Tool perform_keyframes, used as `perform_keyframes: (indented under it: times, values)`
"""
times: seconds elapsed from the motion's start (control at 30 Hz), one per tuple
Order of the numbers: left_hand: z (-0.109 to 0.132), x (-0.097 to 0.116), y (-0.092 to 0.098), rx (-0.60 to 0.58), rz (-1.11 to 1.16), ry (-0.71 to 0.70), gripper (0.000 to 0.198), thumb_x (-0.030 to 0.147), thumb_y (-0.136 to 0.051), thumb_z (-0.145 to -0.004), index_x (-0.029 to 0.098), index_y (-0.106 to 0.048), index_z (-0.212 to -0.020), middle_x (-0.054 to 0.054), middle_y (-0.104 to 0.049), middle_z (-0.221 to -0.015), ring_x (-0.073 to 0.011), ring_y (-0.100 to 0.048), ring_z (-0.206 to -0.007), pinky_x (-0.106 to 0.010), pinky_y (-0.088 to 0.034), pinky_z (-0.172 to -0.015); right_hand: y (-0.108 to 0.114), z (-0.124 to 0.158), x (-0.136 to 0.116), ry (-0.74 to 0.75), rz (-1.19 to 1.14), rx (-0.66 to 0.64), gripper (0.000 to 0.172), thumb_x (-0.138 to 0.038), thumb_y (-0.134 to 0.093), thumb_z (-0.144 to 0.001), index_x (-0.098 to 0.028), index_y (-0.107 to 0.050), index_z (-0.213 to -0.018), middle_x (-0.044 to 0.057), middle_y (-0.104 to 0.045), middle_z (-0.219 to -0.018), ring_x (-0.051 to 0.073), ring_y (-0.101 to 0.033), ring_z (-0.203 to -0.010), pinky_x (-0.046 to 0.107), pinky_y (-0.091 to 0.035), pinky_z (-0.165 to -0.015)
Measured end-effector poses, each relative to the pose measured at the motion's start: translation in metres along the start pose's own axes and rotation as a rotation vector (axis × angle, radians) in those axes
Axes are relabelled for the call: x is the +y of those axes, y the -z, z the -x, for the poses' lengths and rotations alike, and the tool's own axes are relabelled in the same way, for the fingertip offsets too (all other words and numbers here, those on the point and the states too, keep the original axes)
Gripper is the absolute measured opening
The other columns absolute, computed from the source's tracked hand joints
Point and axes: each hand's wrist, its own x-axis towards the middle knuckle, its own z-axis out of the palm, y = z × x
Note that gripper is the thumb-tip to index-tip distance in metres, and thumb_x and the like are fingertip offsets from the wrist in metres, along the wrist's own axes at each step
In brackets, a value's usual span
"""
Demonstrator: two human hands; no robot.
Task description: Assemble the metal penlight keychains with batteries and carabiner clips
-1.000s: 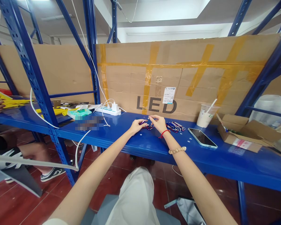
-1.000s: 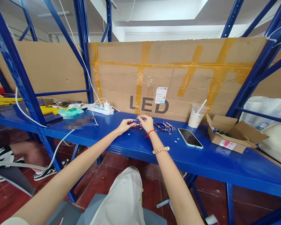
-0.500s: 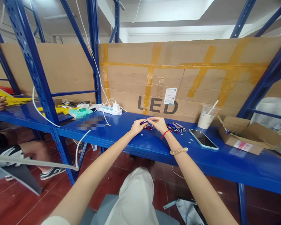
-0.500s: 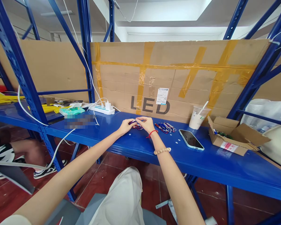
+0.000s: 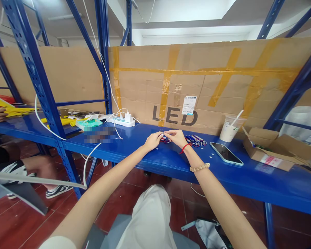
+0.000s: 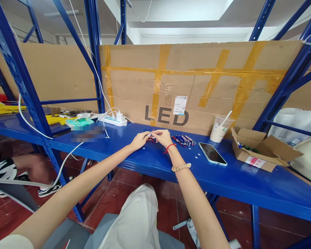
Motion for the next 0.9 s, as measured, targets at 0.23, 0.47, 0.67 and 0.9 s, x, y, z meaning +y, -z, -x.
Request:
perform_keyframes:
  times: [0.23,0.47,0.67,0.9]
  values:
    - [0.001,0.005,0.005,-0.027,-0.001,-0.030,0.028,0.028,-0.042,-0.085,0.019,-0.064,-0.101,-0.005,-0.068,-0.093,-0.0193,-0.060,-0.087,-0.028,-0.043,-0.083,0.000,-0.001,0.007,0.048,0.004,-0.078,0.045,-0.049,-0.069,-0.060,-0.011,-0.073,-0.083,0.012,-0.068,-0.090,0.008,-0.050,-0.043,0.026,-0.047,-0.042]
    - [0.003,0.014,0.009,-0.128,0.033,-0.036,0.031,0.034,-0.041,-0.086,0.016,-0.065,-0.094,0.000,-0.059,-0.062,-0.0136,-0.053,-0.061,-0.022,-0.041,-0.064,0.005,-0.006,0.015,0.185,0.241,-0.013,0.023,-0.037,-0.068,-0.068,-0.017,-0.074,-0.077,0.007,-0.069,-0.077,0.014,-0.058,-0.059,0.026,-0.046,-0.054]
    - [0.004,0.016,0.009,-0.172,0.073,-0.045,0.034,0.037,-0.040,-0.085,0.016,-0.064,-0.093,0.001,-0.054,-0.058,-0.0119,-0.048,-0.057,-0.021,-0.039,-0.059,0.014,-0.002,0.005,0.252,0.407,-0.040,0.018,-0.035,-0.063,-0.074,-0.021,-0.074,-0.079,0.003,-0.068,-0.076,0.011,-0.052,-0.054,0.024,-0.040,-0.054]
    - [0.005,0.016,0.010,-0.154,0.049,-0.075,0.033,0.037,-0.041,-0.084,0.015,-0.066,-0.089,0.001,-0.056,-0.058,-0.0112,-0.049,-0.056,-0.021,-0.039,-0.059,0.013,0.003,-0.008,0.287,0.571,0.006,0.017,-0.034,-0.062,-0.075,-0.022,-0.073,-0.069,0.003,-0.068,-0.073,0.013,-0.057,-0.062,0.023,-0.040,-0.057]
